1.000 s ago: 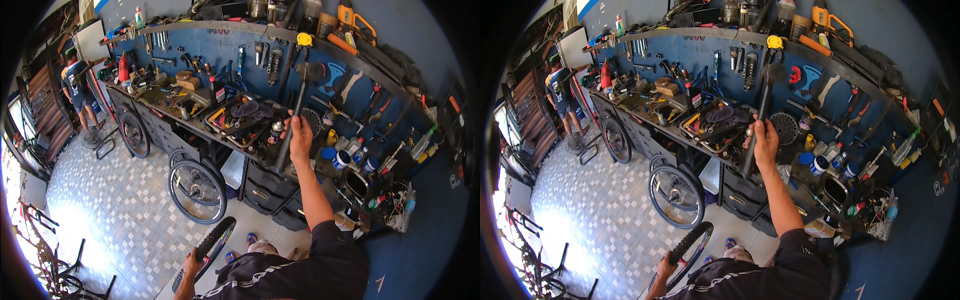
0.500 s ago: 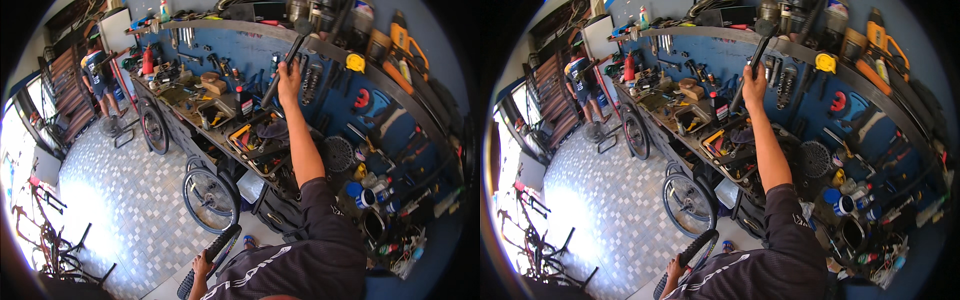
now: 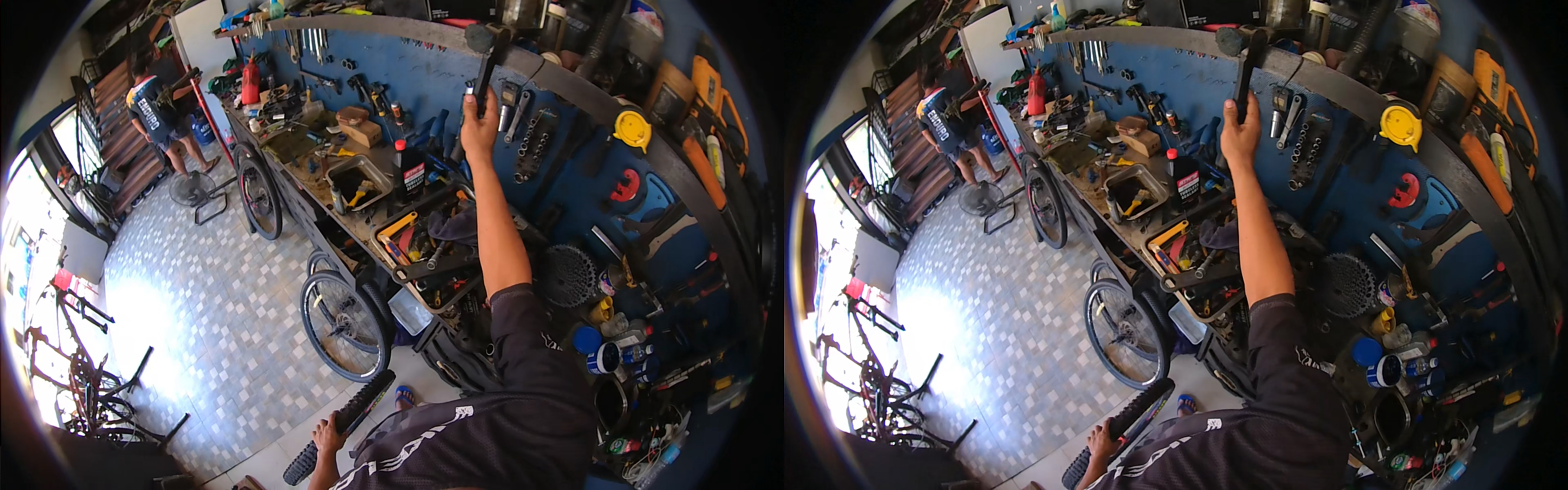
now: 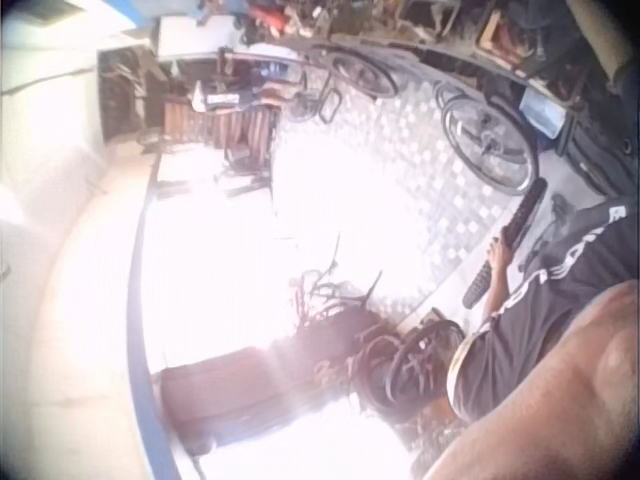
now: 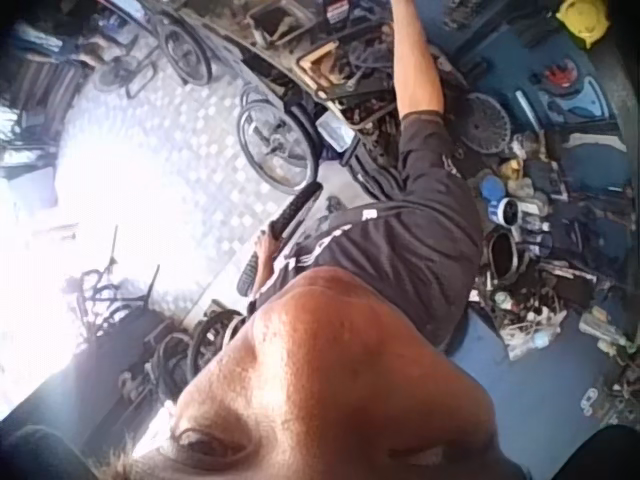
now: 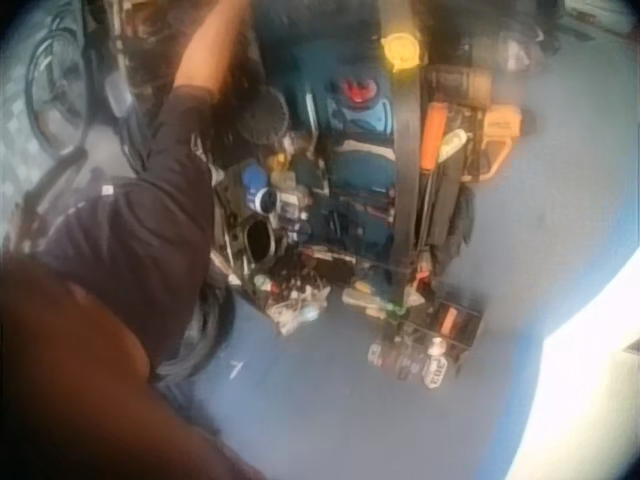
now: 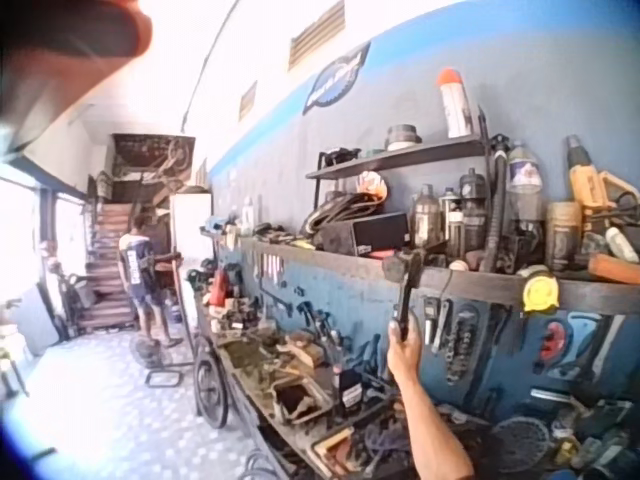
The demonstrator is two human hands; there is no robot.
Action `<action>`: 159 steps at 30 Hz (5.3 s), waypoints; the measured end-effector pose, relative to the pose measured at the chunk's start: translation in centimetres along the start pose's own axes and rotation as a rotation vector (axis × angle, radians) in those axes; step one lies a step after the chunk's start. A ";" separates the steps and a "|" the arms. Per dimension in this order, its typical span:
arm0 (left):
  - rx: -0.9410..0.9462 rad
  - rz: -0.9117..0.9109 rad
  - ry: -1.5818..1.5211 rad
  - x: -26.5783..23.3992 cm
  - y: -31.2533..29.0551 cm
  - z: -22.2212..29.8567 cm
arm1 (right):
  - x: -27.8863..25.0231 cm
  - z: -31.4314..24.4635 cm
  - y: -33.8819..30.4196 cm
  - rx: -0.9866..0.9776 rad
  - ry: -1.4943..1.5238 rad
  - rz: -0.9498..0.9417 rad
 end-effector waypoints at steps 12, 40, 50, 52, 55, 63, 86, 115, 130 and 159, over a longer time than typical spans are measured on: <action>0.099 0.084 0.012 0.0 0.5 -0.6 | -4.4 -2.2 -1.8 -0.080 -0.595 0.026; 0.187 0.225 -0.056 2.0 -8.9 -13.9 | -43.4 -30.0 -56.5 0.547 -0.565 -0.792; 0.230 0.222 -0.038 1.6 -8.2 -12.9 | -44.4 -33.3 -59.1 0.428 -0.692 -0.776; 0.238 0.235 -0.034 2.3 -8.1 -13.0 | -44.4 -33.0 -59.5 0.391 -0.649 -0.745; 0.214 0.213 0.003 2.9 -8.7 -11.9 | -44.3 -32.2 -60.0 0.376 -0.571 -0.630; 0.288 0.144 0.024 4.5 -8.9 -8.9 | -47.1 -30.8 -59.8 0.415 -0.600 -0.644; 0.472 0.468 -0.697 -42.3 -34.0 -0.1 | -38.4 -11.8 -76.3 1.898 0.113 -0.561; 0.298 0.840 -0.708 -52.3 -34.8 -18.9 | -32.4 -24.4 -58.5 1.392 0.779 -0.237; 0.738 0.779 0.067 -33.4 -32.9 2.6 | -43.0 -16.9 -66.4 1.140 -0.158 -0.802; 0.666 -0.146 0.549 11.4 -7.4 10.5 | -11.1 4.7 -19.1 -0.304 -1.158 -0.952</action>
Point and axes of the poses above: each hand's wrist, its own y-axis towards the middle knuckle, its own x-axis out of the palm, z = x × y, the point moved 4 cm from there along y, towards the middle knuckle, and after that the axes turned 10 degrees about -y, right-handed, at the moved point
